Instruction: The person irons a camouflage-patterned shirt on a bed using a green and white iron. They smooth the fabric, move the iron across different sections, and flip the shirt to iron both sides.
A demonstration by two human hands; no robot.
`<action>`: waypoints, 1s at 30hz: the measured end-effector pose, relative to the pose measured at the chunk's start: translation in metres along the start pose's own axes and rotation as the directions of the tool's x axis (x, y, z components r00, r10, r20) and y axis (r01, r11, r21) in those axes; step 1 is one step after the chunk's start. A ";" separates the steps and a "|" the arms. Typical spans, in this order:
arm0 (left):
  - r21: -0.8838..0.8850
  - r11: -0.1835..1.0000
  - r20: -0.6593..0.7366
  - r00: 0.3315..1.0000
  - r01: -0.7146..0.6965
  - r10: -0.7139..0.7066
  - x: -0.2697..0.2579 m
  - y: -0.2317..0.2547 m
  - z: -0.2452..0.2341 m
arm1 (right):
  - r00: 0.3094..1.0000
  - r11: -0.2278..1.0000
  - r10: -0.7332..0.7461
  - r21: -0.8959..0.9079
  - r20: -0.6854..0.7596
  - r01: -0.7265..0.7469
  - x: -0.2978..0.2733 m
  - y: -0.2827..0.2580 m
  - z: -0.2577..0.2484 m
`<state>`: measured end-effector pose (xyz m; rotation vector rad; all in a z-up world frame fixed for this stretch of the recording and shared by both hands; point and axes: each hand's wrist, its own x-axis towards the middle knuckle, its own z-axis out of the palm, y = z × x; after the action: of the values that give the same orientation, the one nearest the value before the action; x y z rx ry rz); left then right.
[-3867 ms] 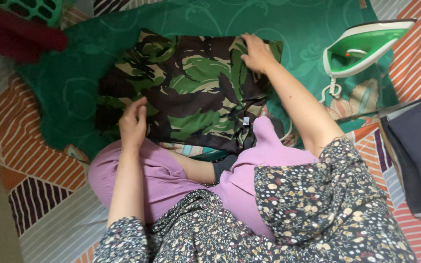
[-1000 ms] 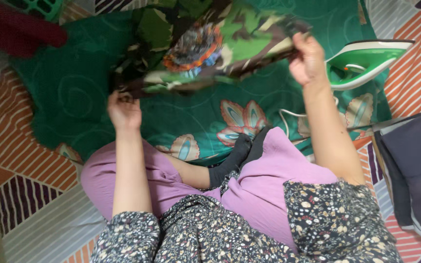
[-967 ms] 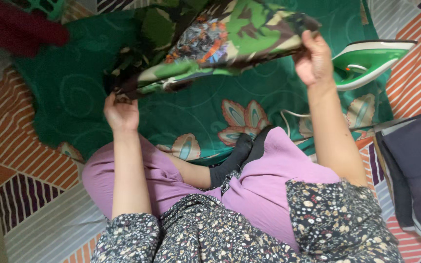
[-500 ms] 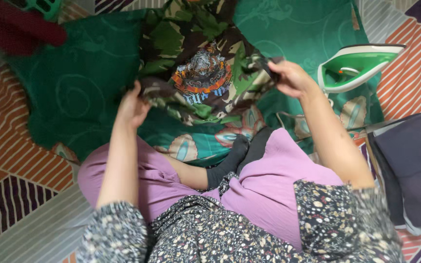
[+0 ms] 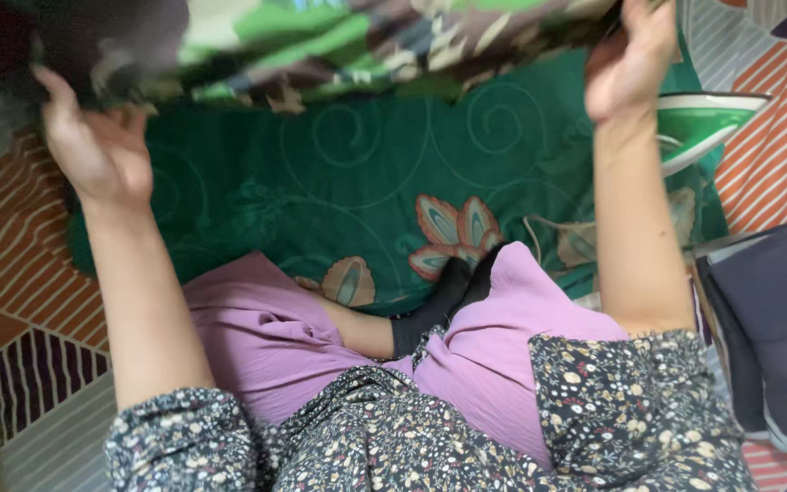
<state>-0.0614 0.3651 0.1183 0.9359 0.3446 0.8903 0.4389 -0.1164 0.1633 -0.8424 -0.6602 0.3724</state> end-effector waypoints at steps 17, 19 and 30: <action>-0.114 0.849 -0.437 0.741 0.516 -0.509 -0.106 -0.139 -0.082 | 0.672 0.832 0.531 0.168 -0.517 -0.528 -0.141 0.129 -0.104; -0.056 0.889 -0.353 0.824 0.455 -0.444 -0.111 -0.134 -0.076 | 0.880 0.955 0.037 -0.242 -0.474 -0.171 -0.125 0.118 -0.095; -0.157 0.817 -0.378 0.731 0.555 -0.569 -0.125 -0.156 -0.108 | 0.458 0.915 0.295 0.110 -0.839 -0.388 -0.179 0.126 -0.134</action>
<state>-0.1235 0.2820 -0.0841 0.5436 0.9261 0.5096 0.3902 -0.2115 -0.0702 -1.1270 0.4486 0.2397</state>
